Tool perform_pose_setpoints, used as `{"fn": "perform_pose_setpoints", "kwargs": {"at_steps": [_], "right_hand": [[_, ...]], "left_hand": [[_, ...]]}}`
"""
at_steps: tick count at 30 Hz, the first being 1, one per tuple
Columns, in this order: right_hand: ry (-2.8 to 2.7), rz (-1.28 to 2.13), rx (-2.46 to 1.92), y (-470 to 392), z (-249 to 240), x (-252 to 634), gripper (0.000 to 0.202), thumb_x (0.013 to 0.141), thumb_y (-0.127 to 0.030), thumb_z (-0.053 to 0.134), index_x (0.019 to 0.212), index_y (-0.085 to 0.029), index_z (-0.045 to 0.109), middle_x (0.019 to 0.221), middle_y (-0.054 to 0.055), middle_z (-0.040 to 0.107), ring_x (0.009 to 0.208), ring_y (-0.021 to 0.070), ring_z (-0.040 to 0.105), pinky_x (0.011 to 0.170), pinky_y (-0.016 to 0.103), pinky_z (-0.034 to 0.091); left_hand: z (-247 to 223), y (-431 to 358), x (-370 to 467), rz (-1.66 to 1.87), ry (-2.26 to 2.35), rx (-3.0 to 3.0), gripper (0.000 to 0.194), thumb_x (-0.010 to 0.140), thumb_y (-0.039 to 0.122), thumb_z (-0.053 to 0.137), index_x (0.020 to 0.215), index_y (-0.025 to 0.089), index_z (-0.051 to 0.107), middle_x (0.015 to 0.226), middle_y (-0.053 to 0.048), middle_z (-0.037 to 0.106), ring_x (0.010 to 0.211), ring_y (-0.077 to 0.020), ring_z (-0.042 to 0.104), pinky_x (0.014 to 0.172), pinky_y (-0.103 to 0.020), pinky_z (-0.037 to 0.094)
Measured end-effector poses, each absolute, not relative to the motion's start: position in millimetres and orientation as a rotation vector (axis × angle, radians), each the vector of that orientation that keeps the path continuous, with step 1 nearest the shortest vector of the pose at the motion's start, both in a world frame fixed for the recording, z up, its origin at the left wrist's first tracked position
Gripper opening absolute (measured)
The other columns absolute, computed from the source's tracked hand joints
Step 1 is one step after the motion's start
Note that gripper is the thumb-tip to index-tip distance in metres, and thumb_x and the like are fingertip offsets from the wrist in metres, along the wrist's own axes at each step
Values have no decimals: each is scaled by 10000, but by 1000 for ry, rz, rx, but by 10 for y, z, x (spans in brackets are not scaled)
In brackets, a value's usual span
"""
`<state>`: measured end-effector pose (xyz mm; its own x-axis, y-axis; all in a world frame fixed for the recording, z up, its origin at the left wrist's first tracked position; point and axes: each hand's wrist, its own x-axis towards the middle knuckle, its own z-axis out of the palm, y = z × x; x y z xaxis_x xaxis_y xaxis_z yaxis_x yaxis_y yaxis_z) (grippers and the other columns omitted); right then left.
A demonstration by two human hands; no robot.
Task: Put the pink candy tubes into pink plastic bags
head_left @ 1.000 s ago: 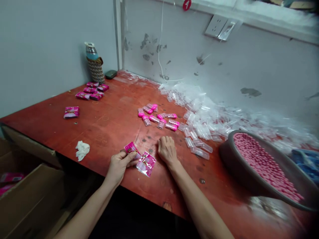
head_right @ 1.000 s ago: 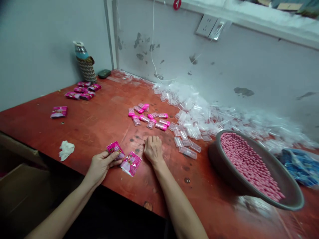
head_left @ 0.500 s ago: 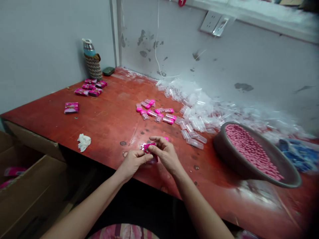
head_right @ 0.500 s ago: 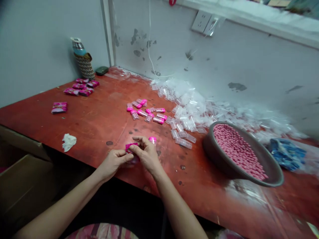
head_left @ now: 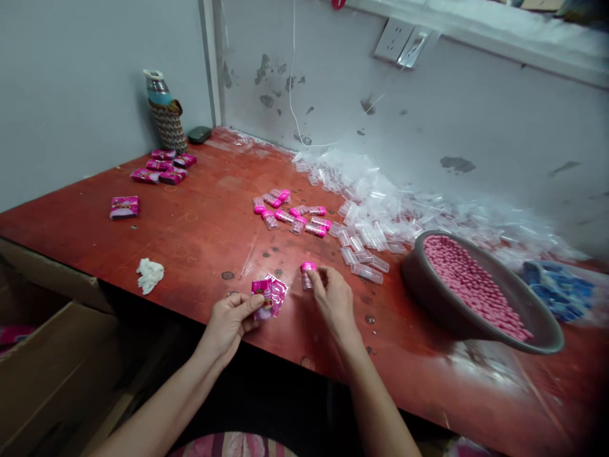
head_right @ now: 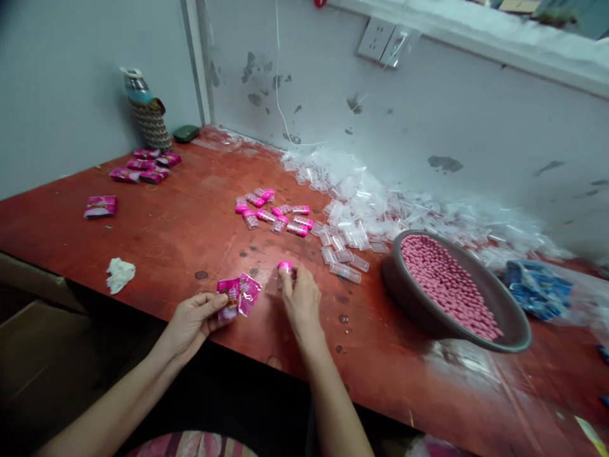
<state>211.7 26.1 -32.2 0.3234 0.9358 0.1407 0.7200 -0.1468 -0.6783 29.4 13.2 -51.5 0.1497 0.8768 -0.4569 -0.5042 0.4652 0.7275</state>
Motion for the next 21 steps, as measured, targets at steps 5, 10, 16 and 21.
{"fn": "perform_pose_setpoints", "kwargs": {"at_steps": [5, 10, 16, 21], "right_hand": [[-1581, 390, -2215, 446, -435, 2318, 386, 737, -496, 475, 771, -133, 603, 723, 128, 627, 704, 251, 585, 578, 300, 384], [-1271, 1012, -1777, 239, -451, 2094, 320, 707, -474, 543, 723, -154, 547, 557, 27, 578, 434, 134, 513, 400, 222, 363], [-914, 1340, -1350, -303, -398, 1608, 245, 733, -384, 585, 803, -168, 491, 558, -32, 557, 409, 86, 509, 373, 173, 411], [-837, 1290, -1343, -316, -418, 1447, 226, 744, -365, 585, 786, -167, 485, 532, -46, 550, 394, 77, 516, 383, 164, 426]], "left_hand": [[-470, 211, 325, 1148, 925, 245, 105, 672, 185, 656, 664, 106, 587, 618, -35, 625, 552, -120, 593, 544, -270, 539], [-468, 290, 360, 1194, 863, 57, 72, 729, 180, 603, 764, 127, 570, 684, -50, 644, 620, -160, 629, 626, -344, 544], [-497, 350, 418, 1251, 816, 22, 75, 746, 181, 583, 788, 124, 558, 693, -54, 637, 599, -161, 628, 548, -281, 535], [-476, 334, 537, 1282, 731, 80, 107, 701, 175, 635, 734, 120, 548, 614, -16, 607, 495, -108, 573, 462, -214, 496]]}}
